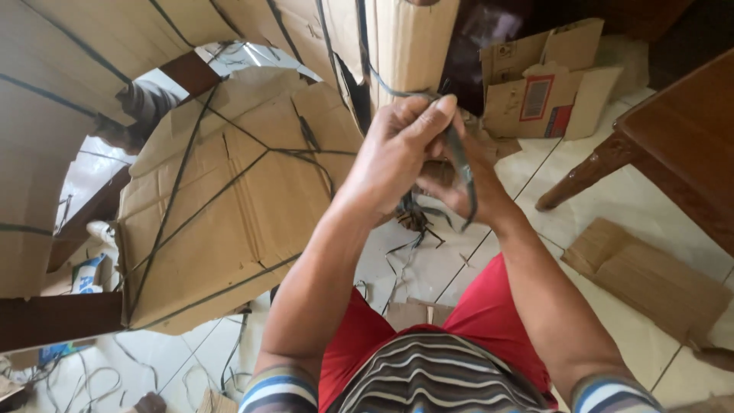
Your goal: Wrapping wooden chair components with cardboard and securing them with plastic ties for protection.
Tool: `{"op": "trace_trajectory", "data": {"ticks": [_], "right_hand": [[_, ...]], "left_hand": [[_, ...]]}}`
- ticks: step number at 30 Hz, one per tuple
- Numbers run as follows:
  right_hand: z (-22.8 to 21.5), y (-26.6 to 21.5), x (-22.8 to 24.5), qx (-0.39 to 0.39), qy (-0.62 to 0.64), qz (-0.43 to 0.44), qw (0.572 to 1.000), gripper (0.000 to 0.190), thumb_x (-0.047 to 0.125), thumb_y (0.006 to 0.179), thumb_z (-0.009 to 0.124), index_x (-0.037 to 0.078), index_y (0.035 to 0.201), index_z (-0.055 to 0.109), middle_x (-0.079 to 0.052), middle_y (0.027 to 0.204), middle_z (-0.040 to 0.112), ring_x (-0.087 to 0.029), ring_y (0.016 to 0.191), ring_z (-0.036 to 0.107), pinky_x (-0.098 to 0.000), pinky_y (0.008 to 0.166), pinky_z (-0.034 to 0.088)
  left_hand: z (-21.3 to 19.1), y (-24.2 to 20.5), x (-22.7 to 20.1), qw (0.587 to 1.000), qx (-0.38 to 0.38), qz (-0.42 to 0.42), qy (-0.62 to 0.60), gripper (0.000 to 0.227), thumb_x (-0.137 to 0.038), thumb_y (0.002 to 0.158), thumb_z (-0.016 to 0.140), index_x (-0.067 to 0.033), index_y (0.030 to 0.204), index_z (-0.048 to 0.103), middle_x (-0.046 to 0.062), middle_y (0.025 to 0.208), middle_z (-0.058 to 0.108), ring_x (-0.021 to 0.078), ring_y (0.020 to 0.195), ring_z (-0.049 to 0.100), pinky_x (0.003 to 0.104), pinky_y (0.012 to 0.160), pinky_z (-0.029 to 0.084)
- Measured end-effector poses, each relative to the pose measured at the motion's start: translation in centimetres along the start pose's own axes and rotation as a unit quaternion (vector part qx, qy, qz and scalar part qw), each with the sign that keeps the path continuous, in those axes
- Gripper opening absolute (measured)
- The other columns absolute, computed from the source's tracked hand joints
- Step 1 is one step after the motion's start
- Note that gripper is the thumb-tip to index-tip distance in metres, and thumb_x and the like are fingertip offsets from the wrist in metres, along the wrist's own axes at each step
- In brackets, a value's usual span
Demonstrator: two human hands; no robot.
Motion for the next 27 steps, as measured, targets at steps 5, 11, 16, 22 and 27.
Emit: {"op": "trace_trajectory", "data": {"ticks": [5, 11, 16, 22, 27], "right_hand": [[0.1, -0.6, -5.5, 0.091, 0.021, 0.149, 0.984, 0.050, 0.027, 0.084, 0.079, -0.008, 0.113, 0.060, -0.030, 0.107, 0.065, -0.053, 0.107, 0.062, -0.0677, 0.096, 0.044], [-1.4, -1.7, -8.6, 0.106, 0.157, 0.270, 0.944, 0.049, 0.027, 0.085, 0.082, 0.003, 0.126, 0.067, -0.017, 0.107, 0.072, -0.031, 0.101, 0.069, -0.0497, 0.095, 0.052], [-1.4, -4.1, -9.6, 0.081, 0.208, 0.331, 0.917, 0.058, 0.032, 0.081, 0.088, 0.003, 0.128, 0.067, -0.010, 0.105, 0.068, -0.022, 0.099, 0.064, -0.0417, 0.093, 0.052], [2.4, -8.3, -13.4, -0.007, 0.369, 0.350, 0.861, 0.056, 0.014, 0.085, 0.081, 0.004, 0.136, 0.060, -0.006, 0.111, 0.065, -0.014, 0.098, 0.064, -0.0337, 0.091, 0.055], [8.1, -9.6, -12.2, -0.052, 0.301, 0.360, 0.881, 0.055, 0.029, 0.098, 0.072, 0.006, 0.144, 0.055, -0.016, 0.122, 0.065, -0.027, 0.111, 0.067, -0.0470, 0.092, 0.056]], "left_hand": [[1.0, -1.0, -2.1, 0.996, -0.001, 0.049, 0.073, 0.031, -0.031, 0.097, 0.066, -0.0048, 0.080, 0.068, 0.002, 0.055, 0.049, 0.0068, 0.043, 0.045, 0.026, 0.031, 0.043], [1.3, -1.0, -2.0, 0.997, 0.008, 0.037, 0.071, 0.030, -0.032, 0.098, 0.067, -0.0062, 0.083, 0.071, 0.003, 0.054, 0.050, 0.0016, 0.044, 0.037, 0.018, 0.036, 0.039], [0.8, -1.1, -2.3, 0.995, 0.000, 0.032, 0.091, 0.030, -0.033, 0.097, 0.067, -0.0080, 0.082, 0.072, 0.002, 0.053, 0.052, 0.0007, 0.044, 0.036, 0.016, 0.036, 0.035], [0.9, -1.6, -2.9, 0.996, -0.005, 0.018, 0.087, 0.029, -0.033, 0.097, 0.067, -0.0072, 0.086, 0.074, 0.002, 0.053, 0.049, 0.0000, 0.044, 0.029, 0.015, 0.038, 0.031], [1.0, -1.9, -3.5, 0.995, 0.002, 0.029, 0.099, 0.031, -0.032, 0.097, 0.066, -0.0053, 0.084, 0.075, 0.002, 0.052, 0.049, -0.0001, 0.045, 0.027, 0.015, 0.041, 0.031]]}}
Point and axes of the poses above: each hand's wrist, its own y-axis towards the middle knuckle, its own z-axis out of the palm, x = y × z, the point moved 7 cm from there along y, towards the middle knuckle
